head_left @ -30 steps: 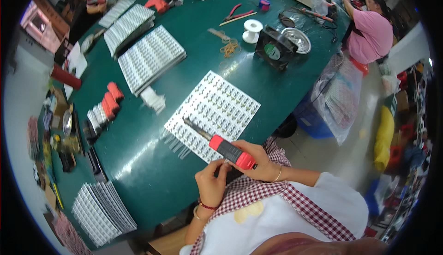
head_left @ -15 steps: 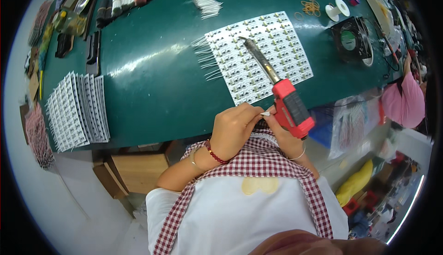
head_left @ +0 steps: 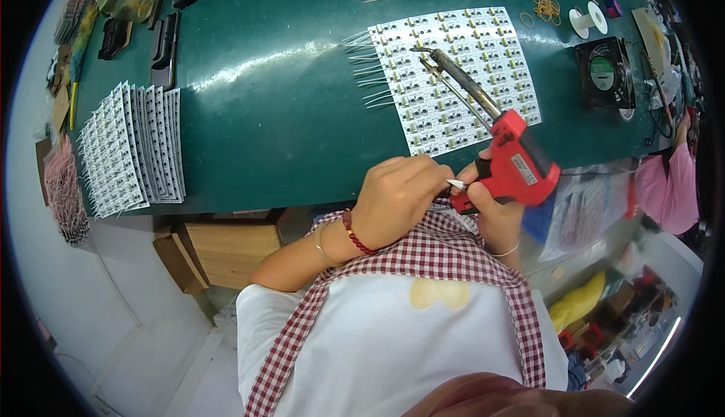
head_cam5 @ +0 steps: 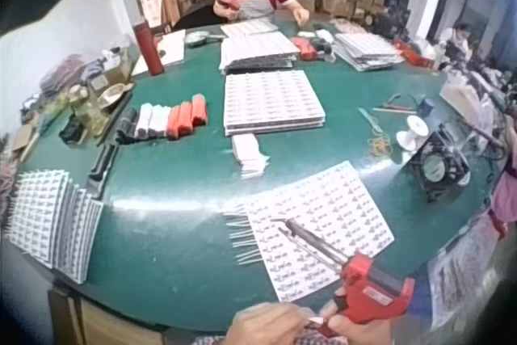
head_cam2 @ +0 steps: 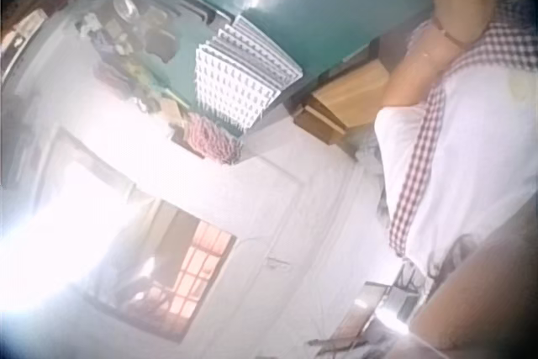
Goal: The person solders wires onto an array of small LED circuit boards using a handheld soldering iron.
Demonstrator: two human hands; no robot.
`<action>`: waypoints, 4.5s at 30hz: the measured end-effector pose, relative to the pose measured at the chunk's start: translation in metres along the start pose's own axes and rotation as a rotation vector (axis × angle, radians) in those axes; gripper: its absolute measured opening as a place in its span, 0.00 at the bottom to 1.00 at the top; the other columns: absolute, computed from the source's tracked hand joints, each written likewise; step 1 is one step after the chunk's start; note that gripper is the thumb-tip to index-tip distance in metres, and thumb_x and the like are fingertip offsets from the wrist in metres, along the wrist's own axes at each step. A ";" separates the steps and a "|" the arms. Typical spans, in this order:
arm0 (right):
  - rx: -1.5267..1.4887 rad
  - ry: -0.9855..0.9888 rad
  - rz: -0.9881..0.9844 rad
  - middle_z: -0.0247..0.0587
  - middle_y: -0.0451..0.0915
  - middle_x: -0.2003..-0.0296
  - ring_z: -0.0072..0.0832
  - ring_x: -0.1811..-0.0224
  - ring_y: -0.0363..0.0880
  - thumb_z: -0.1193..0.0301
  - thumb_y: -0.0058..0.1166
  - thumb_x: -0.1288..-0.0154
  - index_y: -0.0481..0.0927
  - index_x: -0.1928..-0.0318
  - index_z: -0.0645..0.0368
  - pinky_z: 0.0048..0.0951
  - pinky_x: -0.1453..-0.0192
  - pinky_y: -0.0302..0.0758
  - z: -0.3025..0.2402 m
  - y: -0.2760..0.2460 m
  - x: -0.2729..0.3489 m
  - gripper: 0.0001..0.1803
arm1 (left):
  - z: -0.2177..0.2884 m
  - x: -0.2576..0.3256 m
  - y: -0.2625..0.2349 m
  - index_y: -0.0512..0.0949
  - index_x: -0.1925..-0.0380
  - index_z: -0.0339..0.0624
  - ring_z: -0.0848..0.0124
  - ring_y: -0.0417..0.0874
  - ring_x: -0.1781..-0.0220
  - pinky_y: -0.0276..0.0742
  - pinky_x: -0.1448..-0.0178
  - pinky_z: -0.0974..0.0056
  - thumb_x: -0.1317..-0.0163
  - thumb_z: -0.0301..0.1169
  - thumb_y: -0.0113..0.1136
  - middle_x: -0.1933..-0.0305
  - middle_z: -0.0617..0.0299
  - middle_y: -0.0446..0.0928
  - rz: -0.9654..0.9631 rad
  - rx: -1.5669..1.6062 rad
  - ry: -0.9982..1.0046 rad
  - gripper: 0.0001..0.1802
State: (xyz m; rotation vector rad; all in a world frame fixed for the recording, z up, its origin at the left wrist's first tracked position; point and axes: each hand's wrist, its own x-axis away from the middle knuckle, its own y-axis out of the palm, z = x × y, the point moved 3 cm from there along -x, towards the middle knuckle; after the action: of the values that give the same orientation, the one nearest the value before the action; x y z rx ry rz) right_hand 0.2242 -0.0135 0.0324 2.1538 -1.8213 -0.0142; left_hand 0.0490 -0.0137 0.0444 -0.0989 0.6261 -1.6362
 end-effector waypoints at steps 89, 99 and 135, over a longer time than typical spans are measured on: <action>0.450 0.182 -0.065 0.33 0.79 0.69 0.22 0.67 0.76 0.74 0.58 0.37 0.79 0.60 0.63 0.26 0.61 0.74 0.022 -0.050 0.056 0.07 | -0.065 -0.014 -0.034 0.80 0.60 0.28 0.67 0.70 0.71 0.70 0.70 0.65 0.54 0.21 0.61 0.71 0.60 0.70 -0.173 -0.582 0.511 0.17; 0.278 0.251 -0.012 0.33 0.77 0.71 0.21 0.69 0.74 0.73 0.54 0.34 0.78 0.62 0.64 0.25 0.62 0.73 0.021 -0.053 0.061 0.06 | -0.064 -0.013 -0.036 0.80 0.61 0.28 0.67 0.71 0.72 0.70 0.71 0.65 0.54 0.21 0.62 0.71 0.60 0.71 -0.170 -0.587 0.518 0.17; 0.552 0.137 -0.072 0.37 0.83 0.71 0.26 0.70 0.82 0.70 0.62 0.42 0.82 0.63 0.61 0.27 0.64 0.77 0.027 -0.066 0.068 0.09 | -0.054 -0.004 -0.034 0.81 0.60 0.27 0.66 0.73 0.71 0.72 0.69 0.64 0.57 0.21 0.60 0.69 0.58 0.74 -0.171 -0.580 0.510 0.19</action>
State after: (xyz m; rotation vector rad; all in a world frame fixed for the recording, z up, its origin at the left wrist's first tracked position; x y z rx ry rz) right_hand 0.2950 -0.0767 0.0036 2.4950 -1.8170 0.6765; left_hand -0.0028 0.0097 0.0154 -0.1618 1.5105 -1.6035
